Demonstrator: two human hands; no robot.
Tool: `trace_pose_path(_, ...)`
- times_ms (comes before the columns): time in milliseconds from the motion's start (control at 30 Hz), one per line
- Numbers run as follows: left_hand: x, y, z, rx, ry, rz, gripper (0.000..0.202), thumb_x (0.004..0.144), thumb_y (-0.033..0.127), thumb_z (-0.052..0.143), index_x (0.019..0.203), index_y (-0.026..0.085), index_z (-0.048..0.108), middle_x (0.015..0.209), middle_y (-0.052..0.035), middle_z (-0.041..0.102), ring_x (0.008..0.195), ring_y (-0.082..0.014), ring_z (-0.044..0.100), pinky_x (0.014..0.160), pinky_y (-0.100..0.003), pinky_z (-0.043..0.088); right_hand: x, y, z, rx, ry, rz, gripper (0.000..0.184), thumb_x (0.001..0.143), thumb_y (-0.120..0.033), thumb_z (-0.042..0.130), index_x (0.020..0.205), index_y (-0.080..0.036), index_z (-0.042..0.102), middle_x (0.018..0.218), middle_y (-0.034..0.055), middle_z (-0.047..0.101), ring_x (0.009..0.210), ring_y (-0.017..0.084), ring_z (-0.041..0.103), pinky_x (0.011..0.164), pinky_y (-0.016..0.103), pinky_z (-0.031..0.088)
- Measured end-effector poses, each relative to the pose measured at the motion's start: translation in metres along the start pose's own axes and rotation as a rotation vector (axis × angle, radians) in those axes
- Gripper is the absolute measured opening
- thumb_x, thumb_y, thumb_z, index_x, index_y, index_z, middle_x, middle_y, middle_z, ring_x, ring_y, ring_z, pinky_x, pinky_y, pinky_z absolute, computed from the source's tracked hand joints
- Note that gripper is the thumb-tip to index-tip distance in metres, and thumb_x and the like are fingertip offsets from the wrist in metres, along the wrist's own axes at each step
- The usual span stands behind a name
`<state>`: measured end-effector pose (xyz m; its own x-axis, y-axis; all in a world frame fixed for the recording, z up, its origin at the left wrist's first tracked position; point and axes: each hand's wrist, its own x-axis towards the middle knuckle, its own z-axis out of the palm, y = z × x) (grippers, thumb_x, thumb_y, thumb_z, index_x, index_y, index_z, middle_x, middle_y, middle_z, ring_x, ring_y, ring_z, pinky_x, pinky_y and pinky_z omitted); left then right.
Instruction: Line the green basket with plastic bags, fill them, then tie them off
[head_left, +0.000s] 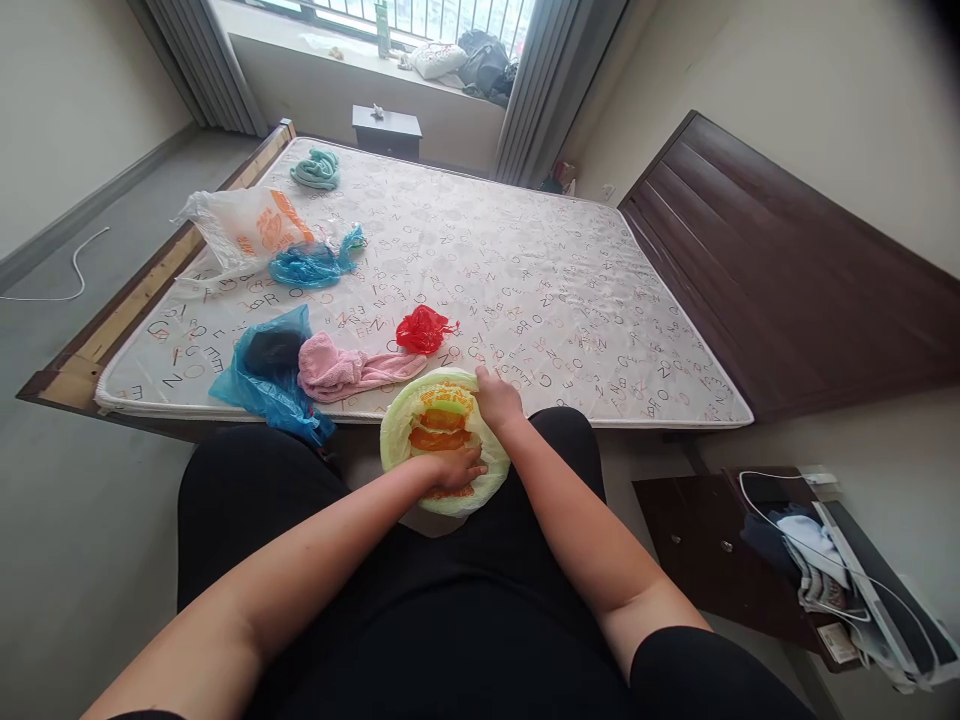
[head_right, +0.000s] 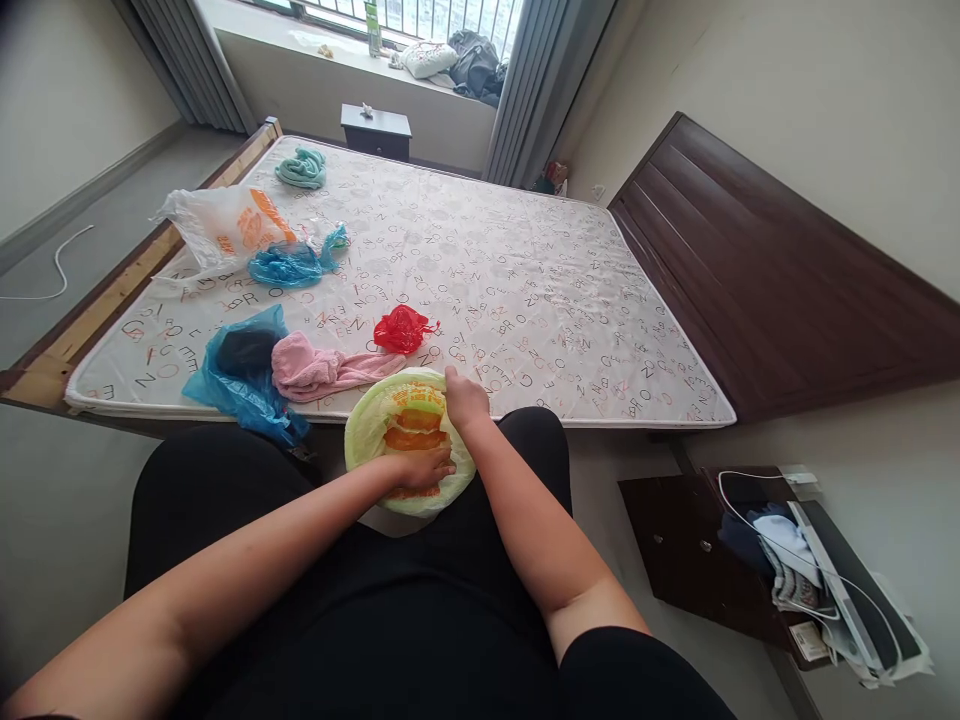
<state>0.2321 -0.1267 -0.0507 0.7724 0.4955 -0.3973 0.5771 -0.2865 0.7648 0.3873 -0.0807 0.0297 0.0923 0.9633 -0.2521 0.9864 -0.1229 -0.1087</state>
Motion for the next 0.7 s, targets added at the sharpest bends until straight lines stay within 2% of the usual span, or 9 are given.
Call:
trace_pose_path(100,-0.002,-0.002,0.001,-0.053,-0.076,-0.073,0.066,0.087,0.059,0.069,0.137,0.017,0.069,0.152,-0.0209,0.06,0.138,-0.0403,0.058,0.115,-0.046,0.045,-0.002,0.004,0.001,-0.004,0.008,-0.018,0.029,0.105,-0.025,0.048,0.133,-0.021,0.054,0.111,0.0154,0.076,0.099,0.03,0.074,0.086,0.037,0.051)
trace_pose_path(267,-0.01,-0.004,-0.003,-0.056,-0.173,-0.211,0.072,0.077,0.06,0.078,0.135,0.018,0.073,0.143,-0.0203,0.068,0.134,-0.0434,0.061,0.113,-0.049,0.047,0.0,0.012,0.003,0.001,0.004,-0.028,0.029,0.101,-0.019,0.049,0.13,-0.02,0.053,0.107,0.0132,0.077,0.099,0.029,0.075,0.089,0.038,0.051)
trace_pose_path(400,-0.018,0.0,-0.011,-0.062,-0.252,-0.224,0.069,0.074,0.063,0.08,0.131,0.023,0.076,0.139,-0.0186,0.071,0.132,-0.0468,0.062,0.115,-0.06,0.044,-0.001,0.016,0.002,0.02,-0.051,-0.043,0.035,0.101,-0.016,0.045,0.136,-0.021,0.051,0.11,0.0139,0.077,0.099,0.03,0.074,0.085,0.037,0.051)
trace_pose_path(533,-0.026,0.008,-0.022,-0.015,-0.293,-0.203,0.062,0.075,0.063,0.08,0.123,0.024,0.079,0.135,-0.0184,0.072,0.131,-0.046,0.063,0.118,-0.064,0.039,0.0,0.025,0.001,0.045,-0.065,-0.058,0.045,0.102,-0.017,0.043,0.146,-0.021,0.047,0.112,0.0141,0.077,0.101,0.031,0.074,0.085,0.038,0.052)
trace_pose_path(600,-0.03,0.012,-0.027,0.043,-0.313,-0.213,0.056,0.077,0.061,0.079,0.117,0.023,0.081,0.133,-0.0199,0.073,0.13,-0.0474,0.062,0.118,-0.066,0.037,0.002,0.031,0.001,0.063,-0.071,-0.053,0.051,0.102,-0.019,0.044,0.153,-0.021,0.043,0.115,0.0146,0.076,0.104,0.032,0.073,0.088,0.039,0.052)
trace_pose_path(700,-0.033,0.016,-0.032,0.108,-0.334,-0.222,0.045,0.08,0.06,0.076,0.1,0.021,0.083,0.123,-0.0214,0.076,0.122,-0.0486,0.066,0.113,-0.066,0.041,0.001,0.034,-0.001,0.092,-0.064,-0.044,0.061,0.103,-0.026,0.049,0.162,-0.02,0.036,0.128,0.0165,0.073,0.112,0.032,0.07,0.095,0.041,0.052)
